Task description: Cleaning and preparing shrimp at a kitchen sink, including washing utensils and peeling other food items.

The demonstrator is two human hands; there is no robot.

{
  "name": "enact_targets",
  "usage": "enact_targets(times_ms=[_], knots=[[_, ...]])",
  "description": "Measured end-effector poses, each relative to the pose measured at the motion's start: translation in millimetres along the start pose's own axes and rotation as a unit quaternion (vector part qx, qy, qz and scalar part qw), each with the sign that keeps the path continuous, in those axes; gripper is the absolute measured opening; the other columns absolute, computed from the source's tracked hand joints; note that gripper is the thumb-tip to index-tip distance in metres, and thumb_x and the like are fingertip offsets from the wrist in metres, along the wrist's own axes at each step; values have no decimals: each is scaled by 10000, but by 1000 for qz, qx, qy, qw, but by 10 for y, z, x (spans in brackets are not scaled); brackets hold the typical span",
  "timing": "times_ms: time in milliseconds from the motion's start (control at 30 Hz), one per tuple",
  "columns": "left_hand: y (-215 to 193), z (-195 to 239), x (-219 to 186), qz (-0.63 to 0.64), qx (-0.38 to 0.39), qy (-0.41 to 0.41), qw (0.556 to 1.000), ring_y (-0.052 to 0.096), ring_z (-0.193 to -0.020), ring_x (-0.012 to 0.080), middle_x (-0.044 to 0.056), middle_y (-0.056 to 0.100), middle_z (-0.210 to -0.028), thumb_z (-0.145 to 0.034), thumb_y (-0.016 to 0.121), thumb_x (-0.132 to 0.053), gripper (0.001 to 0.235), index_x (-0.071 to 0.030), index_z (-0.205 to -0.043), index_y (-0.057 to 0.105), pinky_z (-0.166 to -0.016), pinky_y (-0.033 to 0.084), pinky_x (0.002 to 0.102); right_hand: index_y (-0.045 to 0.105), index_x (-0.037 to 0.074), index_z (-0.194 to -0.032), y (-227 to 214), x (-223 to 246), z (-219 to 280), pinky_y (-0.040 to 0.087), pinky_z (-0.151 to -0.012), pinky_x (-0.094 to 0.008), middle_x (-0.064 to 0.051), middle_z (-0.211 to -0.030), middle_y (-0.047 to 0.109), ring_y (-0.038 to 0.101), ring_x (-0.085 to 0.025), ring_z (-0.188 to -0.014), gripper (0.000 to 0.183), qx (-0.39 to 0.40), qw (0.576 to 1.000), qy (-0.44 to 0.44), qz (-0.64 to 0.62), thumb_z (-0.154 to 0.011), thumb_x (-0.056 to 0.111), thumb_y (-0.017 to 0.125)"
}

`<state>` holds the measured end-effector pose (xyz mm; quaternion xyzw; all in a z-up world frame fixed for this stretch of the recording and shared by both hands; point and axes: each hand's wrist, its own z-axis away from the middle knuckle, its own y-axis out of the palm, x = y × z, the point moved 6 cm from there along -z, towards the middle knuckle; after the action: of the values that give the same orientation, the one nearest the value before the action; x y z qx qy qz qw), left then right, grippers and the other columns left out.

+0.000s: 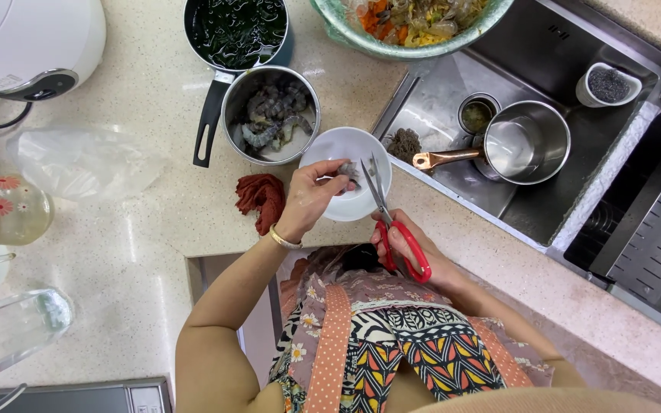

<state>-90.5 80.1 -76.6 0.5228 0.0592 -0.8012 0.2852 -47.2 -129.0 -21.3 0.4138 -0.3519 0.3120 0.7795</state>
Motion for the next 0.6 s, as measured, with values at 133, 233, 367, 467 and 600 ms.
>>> enact_targets(times_ms=[133,233,367,467,600], knots=[[64,-4,12,-3,17,39,999,759,-865,146,96,727,-1007,-881,717,29,322,30,-1194,638,-770,633,242,433,41,-1424,9,-5,-34,496,-735,-265,-31,-1059,580,560,-102,-858,617,14,996,-21,81,-1010,488,523],[83,-16,173,-6,50,2,999,764,-846,177,119,744,-990,-892,735,13,268,64,-1133,629,-704,601,253,461,46,-1421,17,-9,-21,454,-647,-249,-9,-919,545,515,-91,-738,586,-17,993,3,120,-1005,450,546],[31,-53,126,-16,50,7,999,748,-864,169,127,754,-990,-900,745,11,231,65,-1110,666,-728,597,243,515,13,-1377,-70,-122,-38,411,-543,-256,8,-776,514,471,-99,-610,550,-65,993,56,85,-992,400,579],[0,-34,-31,-9,28,6,1000,752,-878,159,121,764,-985,-892,729,2,226,52,-1109,691,-771,618,243,497,5,-1373,-89,-125,-48,439,-565,-255,17,-829,534,501,-94,-649,553,-49,996,46,54,-995,402,569],[39,23,-176,-35,25,6,999,752,-870,158,135,772,-994,-898,720,2,260,29,-1156,693,-770,621,258,440,42,-1411,7,11,-46,497,-645,-242,30,-982,590,573,-75,-773,578,10,996,-6,86,-1003,440,530]])
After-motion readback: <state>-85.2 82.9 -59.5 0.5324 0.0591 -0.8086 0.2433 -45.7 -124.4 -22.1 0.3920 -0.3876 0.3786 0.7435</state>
